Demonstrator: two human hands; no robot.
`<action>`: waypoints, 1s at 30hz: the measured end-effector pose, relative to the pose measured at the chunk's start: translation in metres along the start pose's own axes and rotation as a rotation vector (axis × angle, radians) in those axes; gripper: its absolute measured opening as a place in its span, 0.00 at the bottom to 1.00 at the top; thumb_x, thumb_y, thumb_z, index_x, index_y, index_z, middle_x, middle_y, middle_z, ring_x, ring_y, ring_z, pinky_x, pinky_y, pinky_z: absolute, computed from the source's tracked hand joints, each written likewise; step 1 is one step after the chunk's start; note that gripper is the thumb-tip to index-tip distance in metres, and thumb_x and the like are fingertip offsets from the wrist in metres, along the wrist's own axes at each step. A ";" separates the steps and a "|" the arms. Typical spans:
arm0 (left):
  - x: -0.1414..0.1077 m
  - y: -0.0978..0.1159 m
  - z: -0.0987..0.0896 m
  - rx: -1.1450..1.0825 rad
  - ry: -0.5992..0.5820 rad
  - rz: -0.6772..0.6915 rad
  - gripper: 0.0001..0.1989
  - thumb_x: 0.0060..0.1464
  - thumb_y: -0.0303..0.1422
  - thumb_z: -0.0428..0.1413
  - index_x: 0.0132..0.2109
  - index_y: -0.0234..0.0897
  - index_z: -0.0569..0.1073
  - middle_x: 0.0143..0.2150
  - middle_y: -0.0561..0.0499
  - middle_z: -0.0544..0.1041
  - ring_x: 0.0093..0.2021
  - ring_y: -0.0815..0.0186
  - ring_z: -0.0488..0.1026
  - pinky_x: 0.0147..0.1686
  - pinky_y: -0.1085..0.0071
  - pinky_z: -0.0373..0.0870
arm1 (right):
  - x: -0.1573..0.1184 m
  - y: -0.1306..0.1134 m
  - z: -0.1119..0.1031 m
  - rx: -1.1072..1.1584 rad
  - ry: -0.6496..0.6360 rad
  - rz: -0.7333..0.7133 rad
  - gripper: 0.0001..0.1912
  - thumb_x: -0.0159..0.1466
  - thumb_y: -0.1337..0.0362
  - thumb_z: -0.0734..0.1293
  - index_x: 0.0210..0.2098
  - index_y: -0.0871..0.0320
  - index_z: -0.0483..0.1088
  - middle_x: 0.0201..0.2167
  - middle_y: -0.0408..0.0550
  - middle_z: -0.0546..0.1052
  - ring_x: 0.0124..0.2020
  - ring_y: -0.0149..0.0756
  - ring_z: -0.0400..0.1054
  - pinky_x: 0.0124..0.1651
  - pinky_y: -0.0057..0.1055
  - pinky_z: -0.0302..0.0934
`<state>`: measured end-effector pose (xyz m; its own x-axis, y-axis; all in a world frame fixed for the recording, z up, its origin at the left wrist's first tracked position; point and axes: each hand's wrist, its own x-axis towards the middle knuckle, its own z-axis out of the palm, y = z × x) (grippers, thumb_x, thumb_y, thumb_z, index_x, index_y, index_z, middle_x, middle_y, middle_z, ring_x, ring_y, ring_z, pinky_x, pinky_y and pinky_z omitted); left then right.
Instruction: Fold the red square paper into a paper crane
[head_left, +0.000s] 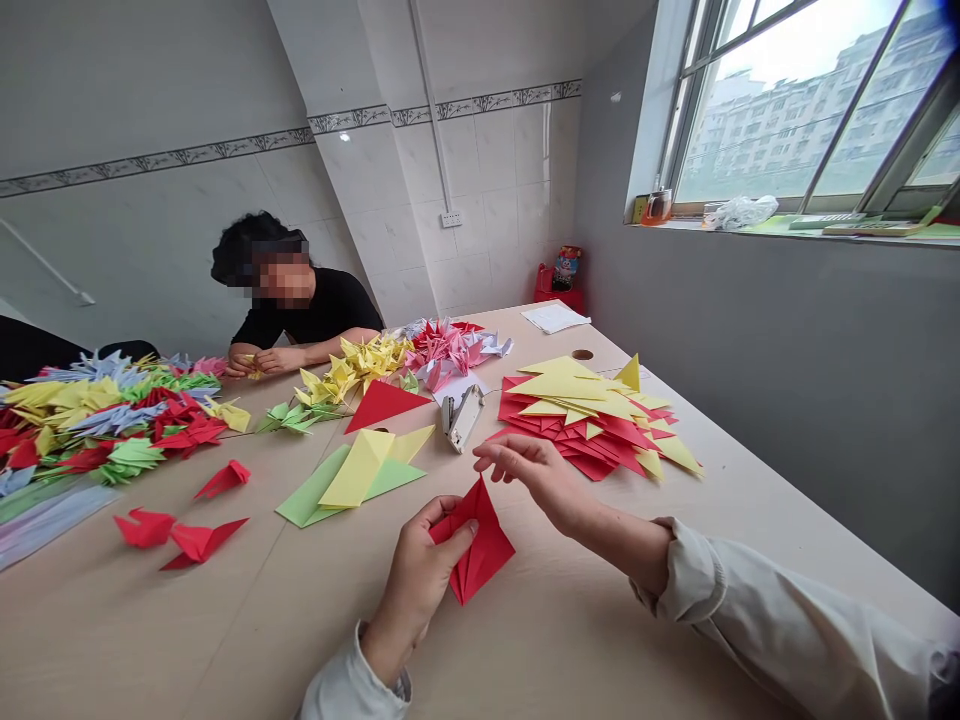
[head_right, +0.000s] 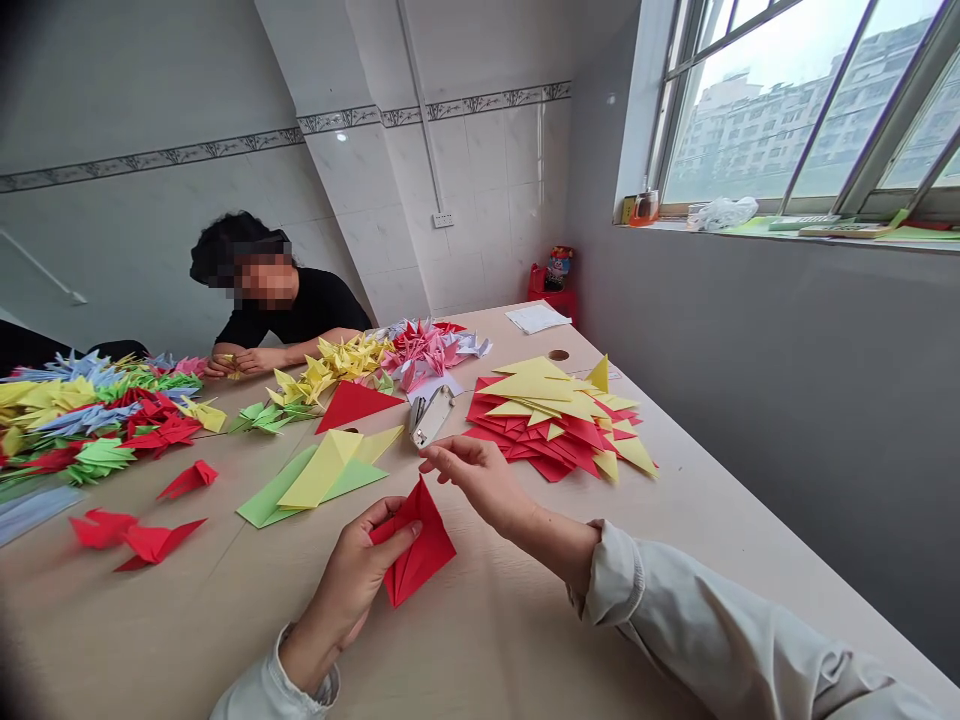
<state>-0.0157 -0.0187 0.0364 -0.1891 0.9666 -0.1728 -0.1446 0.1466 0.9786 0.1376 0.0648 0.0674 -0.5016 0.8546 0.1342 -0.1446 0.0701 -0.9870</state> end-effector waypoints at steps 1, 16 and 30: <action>0.000 -0.001 0.000 0.001 0.008 0.023 0.16 0.45 0.37 0.65 0.41 0.35 0.73 0.36 0.48 0.79 0.36 0.63 0.75 0.37 0.70 0.71 | -0.001 0.003 0.002 -0.034 -0.035 -0.008 0.15 0.58 0.54 0.69 0.39 0.58 0.75 0.36 0.47 0.77 0.36 0.35 0.67 0.40 0.31 0.60; -0.003 -0.005 0.007 0.058 0.017 0.063 0.15 0.48 0.37 0.63 0.41 0.35 0.73 0.35 0.48 0.79 0.36 0.62 0.75 0.37 0.69 0.72 | -0.009 0.022 0.015 0.116 -0.077 0.137 0.18 0.56 0.51 0.70 0.25 0.61 0.72 0.20 0.40 0.67 0.23 0.26 0.56 0.27 0.25 0.50; -0.006 -0.002 0.010 0.027 0.049 0.032 0.15 0.45 0.37 0.64 0.38 0.35 0.73 0.32 0.49 0.79 0.31 0.63 0.74 0.32 0.70 0.71 | -0.003 -0.005 0.005 0.100 0.054 0.024 0.17 0.59 0.52 0.67 0.40 0.57 0.77 0.40 0.49 0.78 0.41 0.38 0.69 0.47 0.34 0.59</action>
<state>-0.0046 -0.0230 0.0369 -0.2407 0.9595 -0.1462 -0.1117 0.1222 0.9862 0.1359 0.0593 0.0728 -0.4594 0.8822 0.1030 -0.2186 0.0001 -0.9758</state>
